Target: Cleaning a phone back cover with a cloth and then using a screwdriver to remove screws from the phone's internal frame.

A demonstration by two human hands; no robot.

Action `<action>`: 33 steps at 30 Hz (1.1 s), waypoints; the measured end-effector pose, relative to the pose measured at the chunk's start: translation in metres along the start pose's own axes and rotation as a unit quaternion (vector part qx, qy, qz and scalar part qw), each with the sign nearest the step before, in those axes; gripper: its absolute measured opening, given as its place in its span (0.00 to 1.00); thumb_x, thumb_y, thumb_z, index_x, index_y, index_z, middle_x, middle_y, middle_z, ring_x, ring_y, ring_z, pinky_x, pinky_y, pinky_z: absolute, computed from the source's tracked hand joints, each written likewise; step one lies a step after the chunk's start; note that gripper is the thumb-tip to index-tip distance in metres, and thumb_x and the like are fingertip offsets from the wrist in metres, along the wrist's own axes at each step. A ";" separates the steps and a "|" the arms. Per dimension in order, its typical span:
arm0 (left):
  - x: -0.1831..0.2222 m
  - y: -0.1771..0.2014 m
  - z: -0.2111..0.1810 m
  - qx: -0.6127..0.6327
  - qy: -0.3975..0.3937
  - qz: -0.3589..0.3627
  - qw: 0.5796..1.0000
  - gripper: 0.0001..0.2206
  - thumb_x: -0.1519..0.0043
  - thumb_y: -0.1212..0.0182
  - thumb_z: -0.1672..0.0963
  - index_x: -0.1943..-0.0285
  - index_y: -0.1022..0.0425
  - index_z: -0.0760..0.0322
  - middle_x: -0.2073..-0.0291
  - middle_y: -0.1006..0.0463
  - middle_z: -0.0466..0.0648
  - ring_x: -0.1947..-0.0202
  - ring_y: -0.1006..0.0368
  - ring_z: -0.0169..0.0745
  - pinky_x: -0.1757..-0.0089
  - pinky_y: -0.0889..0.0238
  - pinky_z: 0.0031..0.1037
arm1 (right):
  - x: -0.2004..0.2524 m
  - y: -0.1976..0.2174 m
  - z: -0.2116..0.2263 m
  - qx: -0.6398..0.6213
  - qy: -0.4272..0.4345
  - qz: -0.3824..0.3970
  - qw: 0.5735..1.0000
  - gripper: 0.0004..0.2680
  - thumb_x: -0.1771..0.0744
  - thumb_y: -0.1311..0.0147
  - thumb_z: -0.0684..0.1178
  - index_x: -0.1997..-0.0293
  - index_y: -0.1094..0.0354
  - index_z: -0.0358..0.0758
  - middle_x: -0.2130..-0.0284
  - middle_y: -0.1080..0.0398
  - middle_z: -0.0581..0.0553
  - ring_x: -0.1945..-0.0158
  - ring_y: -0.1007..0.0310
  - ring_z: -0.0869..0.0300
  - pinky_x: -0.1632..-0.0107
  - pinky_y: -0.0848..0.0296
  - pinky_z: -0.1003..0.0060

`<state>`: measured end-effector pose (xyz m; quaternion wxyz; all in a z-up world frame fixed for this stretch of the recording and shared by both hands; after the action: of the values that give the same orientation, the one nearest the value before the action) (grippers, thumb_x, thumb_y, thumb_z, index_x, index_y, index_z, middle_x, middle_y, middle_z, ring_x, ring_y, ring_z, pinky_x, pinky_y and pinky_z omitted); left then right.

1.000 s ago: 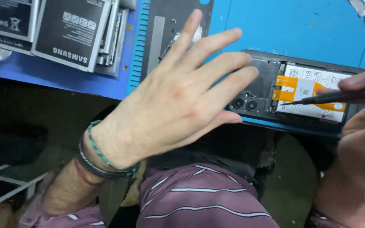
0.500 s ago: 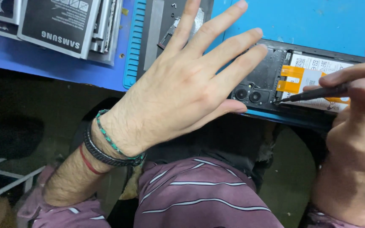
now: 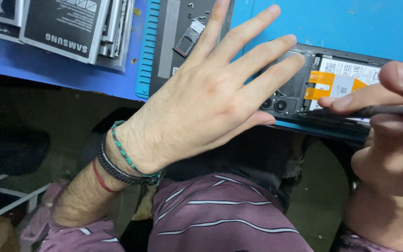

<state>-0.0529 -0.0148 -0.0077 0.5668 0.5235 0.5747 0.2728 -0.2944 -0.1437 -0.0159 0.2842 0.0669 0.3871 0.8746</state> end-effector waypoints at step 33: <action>-0.020 -0.028 -0.034 0.391 0.056 -0.155 0.906 0.03 0.25 0.39 0.59 0.46 0.26 0.63 0.57 0.17 0.47 0.59 0.18 0.42 0.56 0.29 0.30 | 0.002 -0.018 0.036 -0.121 -0.003 -0.103 0.987 0.20 0.21 0.70 0.53 0.43 0.38 0.17 0.44 0.30 0.24 0.26 0.22 0.30 0.30 0.13 0.45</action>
<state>-0.0968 -0.0317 -0.0186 0.3189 0.5917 0.7395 -0.0361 -0.2762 -0.1097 -0.0045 0.3795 -0.0058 0.2826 0.8809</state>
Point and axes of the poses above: each hand's wrist, its own x-axis away from the middle knuckle, its own y-axis out of the back of the hand, z = x × y, the point moved 2 cm from there along -x, towards the middle knuckle
